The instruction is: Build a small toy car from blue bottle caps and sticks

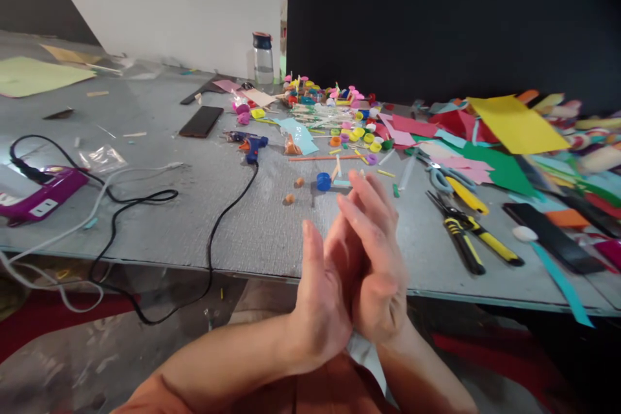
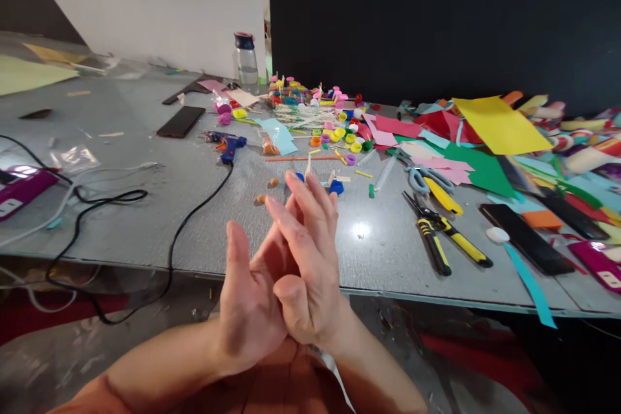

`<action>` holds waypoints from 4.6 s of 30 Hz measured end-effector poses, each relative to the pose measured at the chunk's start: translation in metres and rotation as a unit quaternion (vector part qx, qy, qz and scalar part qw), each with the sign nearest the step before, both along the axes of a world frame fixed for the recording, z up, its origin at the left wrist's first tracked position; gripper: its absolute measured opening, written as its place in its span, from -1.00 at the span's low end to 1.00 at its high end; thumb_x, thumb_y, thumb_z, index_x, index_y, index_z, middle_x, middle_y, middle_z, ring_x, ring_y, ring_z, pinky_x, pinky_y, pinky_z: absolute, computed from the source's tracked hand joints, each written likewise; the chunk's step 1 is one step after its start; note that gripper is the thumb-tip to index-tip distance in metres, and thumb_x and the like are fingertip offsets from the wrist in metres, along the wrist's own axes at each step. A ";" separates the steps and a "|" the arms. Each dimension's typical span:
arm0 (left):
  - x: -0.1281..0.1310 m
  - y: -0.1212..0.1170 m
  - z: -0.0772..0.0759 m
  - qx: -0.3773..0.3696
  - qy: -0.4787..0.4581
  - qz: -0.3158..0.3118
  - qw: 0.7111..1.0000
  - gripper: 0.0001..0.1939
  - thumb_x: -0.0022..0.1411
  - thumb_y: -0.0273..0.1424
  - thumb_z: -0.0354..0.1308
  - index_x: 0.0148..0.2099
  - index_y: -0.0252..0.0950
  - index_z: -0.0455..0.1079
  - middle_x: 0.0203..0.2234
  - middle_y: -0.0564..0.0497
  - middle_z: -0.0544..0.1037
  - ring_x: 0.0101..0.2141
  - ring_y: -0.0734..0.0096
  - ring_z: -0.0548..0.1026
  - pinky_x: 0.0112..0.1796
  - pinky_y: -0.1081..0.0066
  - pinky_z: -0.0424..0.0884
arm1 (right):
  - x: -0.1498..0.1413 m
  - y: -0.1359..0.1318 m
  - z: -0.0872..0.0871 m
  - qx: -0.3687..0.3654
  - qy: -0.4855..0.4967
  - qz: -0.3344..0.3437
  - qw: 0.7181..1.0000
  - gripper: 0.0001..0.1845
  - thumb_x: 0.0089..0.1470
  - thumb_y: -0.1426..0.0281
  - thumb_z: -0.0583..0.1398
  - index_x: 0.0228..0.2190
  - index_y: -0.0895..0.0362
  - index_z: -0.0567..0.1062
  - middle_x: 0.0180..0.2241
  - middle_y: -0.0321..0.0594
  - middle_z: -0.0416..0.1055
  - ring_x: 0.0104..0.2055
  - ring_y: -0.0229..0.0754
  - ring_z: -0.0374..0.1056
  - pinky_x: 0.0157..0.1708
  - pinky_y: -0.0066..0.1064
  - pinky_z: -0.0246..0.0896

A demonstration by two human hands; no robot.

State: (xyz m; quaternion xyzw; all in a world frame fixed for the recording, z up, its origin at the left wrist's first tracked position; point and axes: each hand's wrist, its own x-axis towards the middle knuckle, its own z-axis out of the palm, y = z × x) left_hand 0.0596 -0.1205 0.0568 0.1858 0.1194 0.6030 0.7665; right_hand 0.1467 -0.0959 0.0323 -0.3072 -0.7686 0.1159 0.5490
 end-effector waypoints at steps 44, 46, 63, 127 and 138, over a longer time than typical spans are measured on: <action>-0.002 0.011 -0.002 -0.056 -0.026 -0.081 0.995 -0.23 0.36 0.20 -0.30 0.34 -0.12 0.28 0.32 0.00 0.30 0.40 0.05 0.02 0.33 0.03 0.09 | -0.004 -0.005 0.007 -0.021 -0.084 -0.095 0.992 -0.43 0.39 0.06 -0.07 0.33 -0.09 0.17 0.43 -0.25 -0.07 0.48 0.20 -0.34 0.38 0.32 -0.58; -0.003 0.013 0.002 -0.067 -0.035 -0.075 0.994 -0.21 0.37 0.19 -0.34 0.33 -0.17 0.29 0.32 -0.02 0.30 0.40 0.07 0.01 0.34 0.09 0.07 | -0.001 -0.006 0.007 -0.048 -0.041 -0.050 0.997 -0.43 0.40 0.05 -0.13 0.29 -0.06 0.25 0.40 -0.24 0.01 0.47 0.18 -0.23 0.39 0.29 -0.42; -0.018 0.012 0.010 0.001 -0.037 -0.095 0.995 -0.16 0.34 0.23 -0.37 0.30 -0.20 0.34 0.35 0.05 0.27 0.41 0.28 0.02 0.37 0.23 -0.05 | 0.037 -0.027 -0.014 0.146 -0.210 0.023 0.966 -0.26 0.37 -0.03 -0.12 0.29 0.23 0.26 0.42 -0.03 -0.03 0.43 0.20 -0.09 0.42 0.16 -0.36; -0.035 0.076 0.003 0.198 0.394 -0.027 0.897 -0.85 0.24 -0.32 0.32 -0.22 -0.31 0.53 -0.36 0.00 0.59 -0.34 0.45 0.51 -0.24 0.42 0.43 | 0.071 0.039 0.036 -0.072 -0.045 0.020 0.996 -0.79 0.24 0.51 0.25 -0.11 0.03 0.53 -0.16 -0.28 0.51 -0.18 -0.25 0.44 -0.16 -0.38 0.40; -0.022 0.095 -0.020 0.094 0.289 -0.054 0.951 -0.85 0.23 -0.33 0.33 -0.22 -0.29 0.50 -0.35 0.00 0.59 -0.34 0.44 0.54 -0.21 0.39 0.50 | 0.074 0.078 0.013 -0.128 -0.003 0.077 0.989 -0.87 0.24 0.46 0.24 -0.17 0.05 0.56 -0.19 -0.20 0.51 -0.15 -0.15 0.46 -0.19 -0.31 0.42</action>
